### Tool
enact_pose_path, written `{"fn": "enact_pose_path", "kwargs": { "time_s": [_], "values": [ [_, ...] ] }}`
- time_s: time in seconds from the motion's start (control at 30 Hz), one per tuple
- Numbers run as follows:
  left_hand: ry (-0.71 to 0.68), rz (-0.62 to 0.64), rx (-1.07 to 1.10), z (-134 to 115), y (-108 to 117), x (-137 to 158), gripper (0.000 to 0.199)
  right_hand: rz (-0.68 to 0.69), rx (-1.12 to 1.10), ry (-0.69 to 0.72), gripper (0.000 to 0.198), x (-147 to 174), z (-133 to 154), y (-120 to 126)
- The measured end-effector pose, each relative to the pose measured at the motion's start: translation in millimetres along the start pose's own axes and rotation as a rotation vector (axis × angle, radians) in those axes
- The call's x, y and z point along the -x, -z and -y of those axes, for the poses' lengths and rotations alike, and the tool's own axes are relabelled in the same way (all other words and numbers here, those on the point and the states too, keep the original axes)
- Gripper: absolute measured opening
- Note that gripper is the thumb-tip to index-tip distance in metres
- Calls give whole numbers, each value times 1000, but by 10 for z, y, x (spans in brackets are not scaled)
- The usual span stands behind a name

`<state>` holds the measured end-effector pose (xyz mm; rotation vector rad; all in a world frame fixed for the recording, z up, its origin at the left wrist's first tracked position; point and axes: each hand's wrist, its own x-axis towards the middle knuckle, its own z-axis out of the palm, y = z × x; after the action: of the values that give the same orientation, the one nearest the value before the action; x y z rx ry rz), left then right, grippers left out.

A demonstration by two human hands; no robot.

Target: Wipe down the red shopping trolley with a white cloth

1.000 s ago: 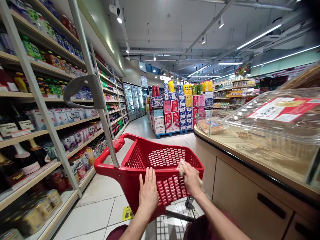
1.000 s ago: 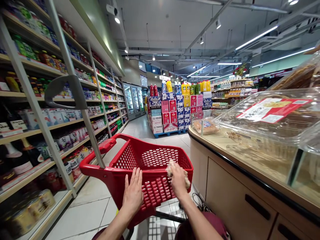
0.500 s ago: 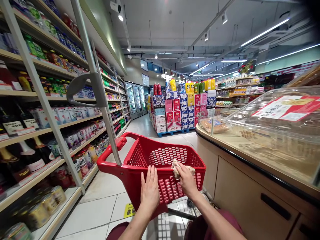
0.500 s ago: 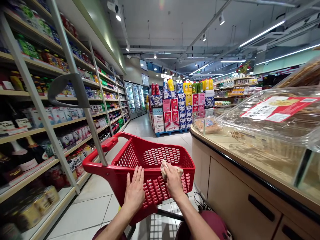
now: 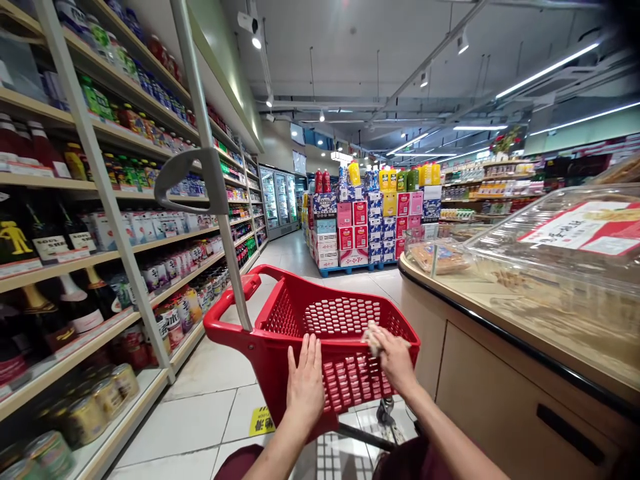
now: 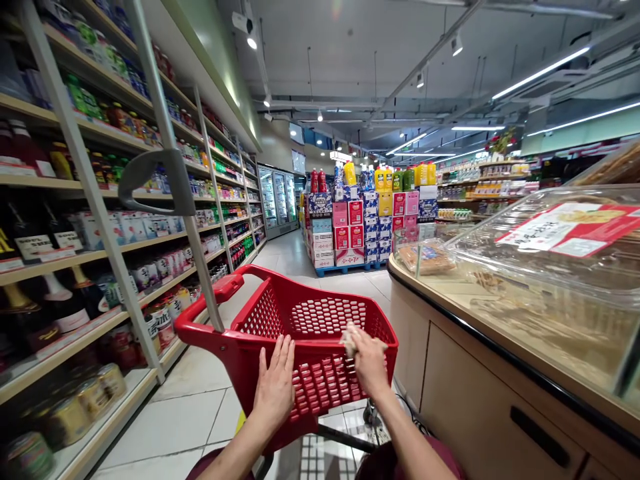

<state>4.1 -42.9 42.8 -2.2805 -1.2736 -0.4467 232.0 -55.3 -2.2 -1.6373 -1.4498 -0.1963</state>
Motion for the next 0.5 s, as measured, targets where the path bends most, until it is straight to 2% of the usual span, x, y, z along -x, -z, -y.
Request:
{"fn": "enact_pose_path", "kwargs": {
  "time_s": [0.07, 0.13, 0.27, 0.37, 0.5],
  "values": [
    [6, 1, 6, -13, -16, 2, 68, -103, 40, -166, 48, -27, -173, 127],
    [24, 3, 13, -35, -22, -2, 68, -151, -8, -228, 48, -76, -265, 223],
    [19, 11, 35, -38, 9, -5, 68, -103, -113, -187, 49, -165, -223, 239],
    [-10, 23, 49, -22, 33, 4, 68, -71, 103, -226, 49, -129, -280, 199],
    [31, 19, 36, -53, 22, 5, 65, 13, 346, -39, 55, 30, -447, 165]
  ]
}}
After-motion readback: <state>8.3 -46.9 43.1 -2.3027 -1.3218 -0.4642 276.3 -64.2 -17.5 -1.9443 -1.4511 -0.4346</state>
